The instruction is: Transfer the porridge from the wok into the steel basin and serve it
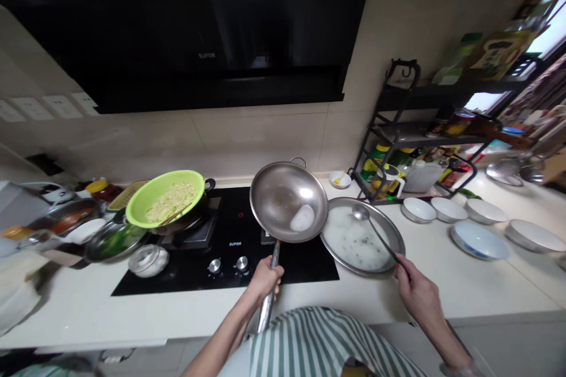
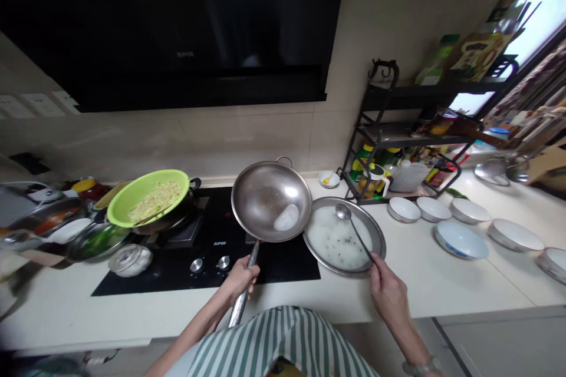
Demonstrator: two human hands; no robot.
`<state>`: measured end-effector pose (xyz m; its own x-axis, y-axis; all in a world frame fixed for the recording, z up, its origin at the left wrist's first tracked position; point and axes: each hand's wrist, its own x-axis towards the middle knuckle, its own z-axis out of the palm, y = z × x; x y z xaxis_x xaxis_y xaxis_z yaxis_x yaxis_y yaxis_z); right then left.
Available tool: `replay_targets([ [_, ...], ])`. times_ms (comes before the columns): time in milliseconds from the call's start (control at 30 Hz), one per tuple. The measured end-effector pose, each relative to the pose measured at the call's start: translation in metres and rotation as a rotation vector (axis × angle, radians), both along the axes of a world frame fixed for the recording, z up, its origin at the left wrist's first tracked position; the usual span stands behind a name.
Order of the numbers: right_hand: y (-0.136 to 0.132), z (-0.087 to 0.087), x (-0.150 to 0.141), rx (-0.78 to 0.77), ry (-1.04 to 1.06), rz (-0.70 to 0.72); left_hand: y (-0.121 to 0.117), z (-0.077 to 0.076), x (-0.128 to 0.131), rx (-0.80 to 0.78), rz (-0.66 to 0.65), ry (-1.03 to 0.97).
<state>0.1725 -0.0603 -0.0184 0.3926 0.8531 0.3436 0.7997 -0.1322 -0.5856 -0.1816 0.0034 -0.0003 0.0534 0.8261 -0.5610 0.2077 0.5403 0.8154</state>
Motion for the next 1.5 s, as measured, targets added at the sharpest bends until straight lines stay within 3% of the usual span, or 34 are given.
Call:
replay_targets([
  [133,0.015,0.021,-0.019,0.002,0.218,0.051,0.000,-0.003,0.000,0.001,0.002,-0.006],
  [267,0.034,0.033,-0.047,-0.002,0.191,0.204,0.000,-0.003,0.000,0.005,0.003,0.006],
  [600,0.083,0.013,-0.073,-0.019,-0.117,0.399,0.000,-0.002,0.001,0.003,-0.008,0.023],
  [767,0.089,0.014,-0.081,-0.062,-0.104,0.426,0.000,-0.001,0.002,0.018,-0.022,0.052],
  [867,0.089,0.018,-0.090,-0.124,0.088,0.424,0.000,0.000,0.002,0.012,-0.022,0.071],
  [1067,0.088,0.030,-0.099,-0.324,0.905,0.179,0.001,0.003,0.002,0.001,-0.027,0.079],
  [1133,0.086,0.036,-0.099,-0.348,1.064,0.130,0.001,0.004,0.002,0.010,-0.029,0.084],
  [1300,0.078,0.050,-0.098,-0.355,1.168,0.121,0.002,0.004,0.002,0.011,-0.035,0.082],
  [1500,0.072,0.052,-0.095,-0.345,1.209,0.108,0.001,0.002,0.002,0.019,-0.025,0.072],
])
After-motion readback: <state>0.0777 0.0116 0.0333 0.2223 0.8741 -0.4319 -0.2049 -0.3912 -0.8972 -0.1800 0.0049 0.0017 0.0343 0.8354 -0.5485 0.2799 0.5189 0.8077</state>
